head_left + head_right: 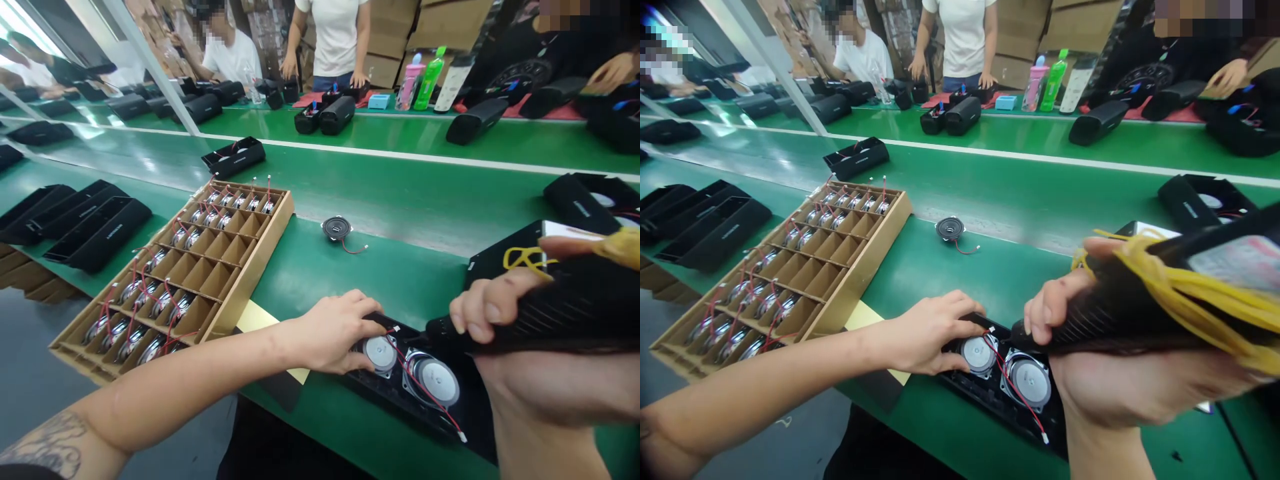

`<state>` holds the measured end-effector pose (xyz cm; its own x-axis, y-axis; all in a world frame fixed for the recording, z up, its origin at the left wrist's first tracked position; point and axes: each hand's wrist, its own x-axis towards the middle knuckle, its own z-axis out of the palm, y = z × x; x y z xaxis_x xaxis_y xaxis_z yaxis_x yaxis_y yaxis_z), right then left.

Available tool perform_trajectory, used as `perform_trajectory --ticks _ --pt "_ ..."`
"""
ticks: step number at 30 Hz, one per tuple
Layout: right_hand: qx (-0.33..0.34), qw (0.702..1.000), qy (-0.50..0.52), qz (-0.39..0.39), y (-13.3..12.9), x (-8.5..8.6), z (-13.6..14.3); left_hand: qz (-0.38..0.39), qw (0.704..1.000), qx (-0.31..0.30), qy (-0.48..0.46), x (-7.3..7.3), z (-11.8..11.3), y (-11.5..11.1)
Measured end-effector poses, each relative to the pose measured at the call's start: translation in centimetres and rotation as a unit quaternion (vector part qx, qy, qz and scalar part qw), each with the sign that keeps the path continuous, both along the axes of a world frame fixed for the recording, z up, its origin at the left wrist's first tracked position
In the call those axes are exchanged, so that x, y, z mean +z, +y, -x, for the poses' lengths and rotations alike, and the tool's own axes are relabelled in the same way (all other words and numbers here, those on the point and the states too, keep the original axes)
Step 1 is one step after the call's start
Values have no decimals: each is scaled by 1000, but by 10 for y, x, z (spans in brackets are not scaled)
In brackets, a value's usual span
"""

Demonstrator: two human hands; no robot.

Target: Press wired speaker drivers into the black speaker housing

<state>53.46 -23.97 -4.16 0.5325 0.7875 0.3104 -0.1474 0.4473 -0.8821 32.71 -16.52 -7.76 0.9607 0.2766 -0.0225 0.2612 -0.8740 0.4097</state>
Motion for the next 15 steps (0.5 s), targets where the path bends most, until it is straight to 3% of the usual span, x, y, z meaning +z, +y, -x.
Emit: perform_trajectory --ticks 4,15 --pt "0 999 -51 -10 6 -8 11 -1 1000 -2 -2 0 0 0" --pt "41 999 -19 9 8 -14 11 -15 1000 -6 -10 -4 -1 0"
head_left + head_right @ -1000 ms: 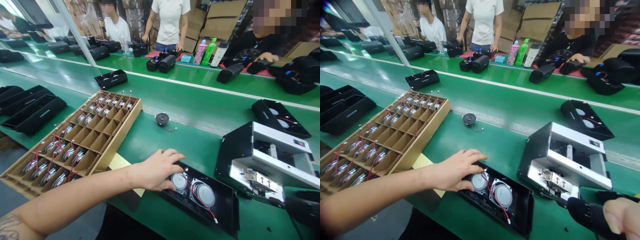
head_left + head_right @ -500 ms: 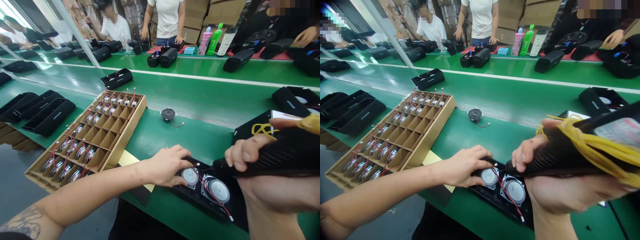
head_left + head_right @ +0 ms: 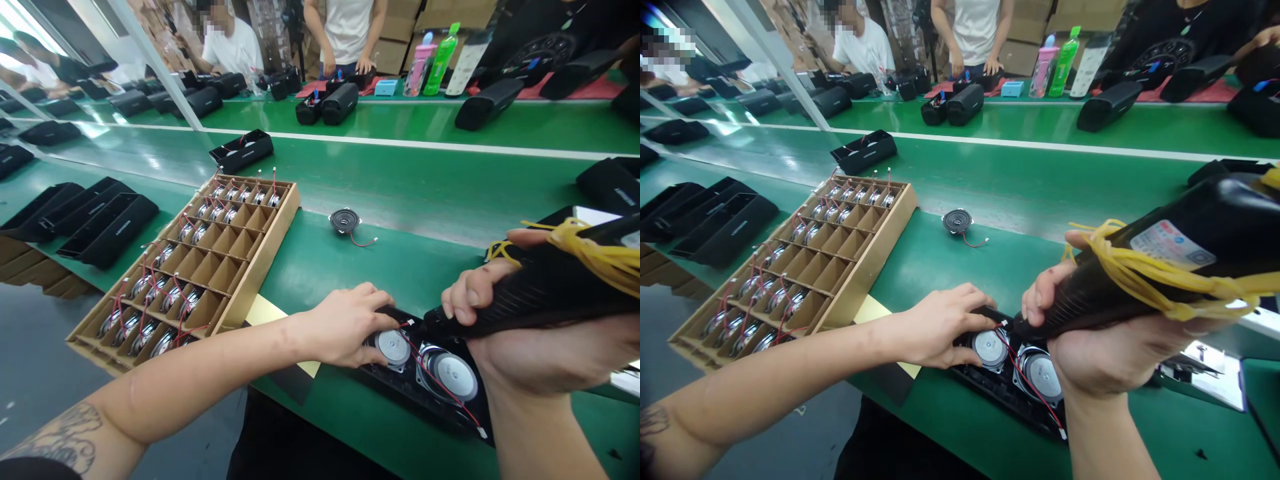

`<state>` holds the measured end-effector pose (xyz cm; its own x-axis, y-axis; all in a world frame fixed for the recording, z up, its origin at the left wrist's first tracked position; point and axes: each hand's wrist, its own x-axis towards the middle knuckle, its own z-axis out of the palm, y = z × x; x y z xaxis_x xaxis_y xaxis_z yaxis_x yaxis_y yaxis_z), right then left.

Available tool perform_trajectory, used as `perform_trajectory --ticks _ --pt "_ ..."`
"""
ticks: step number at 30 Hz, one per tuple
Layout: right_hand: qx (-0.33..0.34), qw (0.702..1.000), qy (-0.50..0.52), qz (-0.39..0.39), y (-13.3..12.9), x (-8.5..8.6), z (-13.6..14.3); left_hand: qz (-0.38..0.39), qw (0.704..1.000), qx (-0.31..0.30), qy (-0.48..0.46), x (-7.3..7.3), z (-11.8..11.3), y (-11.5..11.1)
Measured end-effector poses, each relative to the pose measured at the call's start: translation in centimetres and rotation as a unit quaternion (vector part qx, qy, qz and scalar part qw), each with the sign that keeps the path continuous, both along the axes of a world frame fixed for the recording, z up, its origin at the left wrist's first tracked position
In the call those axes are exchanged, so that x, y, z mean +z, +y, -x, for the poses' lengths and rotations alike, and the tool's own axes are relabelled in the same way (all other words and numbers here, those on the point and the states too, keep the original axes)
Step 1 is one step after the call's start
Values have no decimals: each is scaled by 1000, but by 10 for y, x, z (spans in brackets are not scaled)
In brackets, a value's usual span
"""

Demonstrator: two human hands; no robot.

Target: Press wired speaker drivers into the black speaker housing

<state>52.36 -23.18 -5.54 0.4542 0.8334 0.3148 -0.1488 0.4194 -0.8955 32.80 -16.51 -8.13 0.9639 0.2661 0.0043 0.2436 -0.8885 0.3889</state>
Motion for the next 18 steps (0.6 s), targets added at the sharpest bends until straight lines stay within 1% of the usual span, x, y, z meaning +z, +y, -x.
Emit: perform_trajectory --ticks 8,14,18 --pt "-5 1000 -23 -11 0 0 3 4 1000 -1 1 3 0 1" --pt "49 997 -37 -36 2 -6 -2 7 1000 -1 6 2 -1 1" --pt "41 998 -43 -34 2 -6 -1 4 1000 -2 6 2 -1 1"
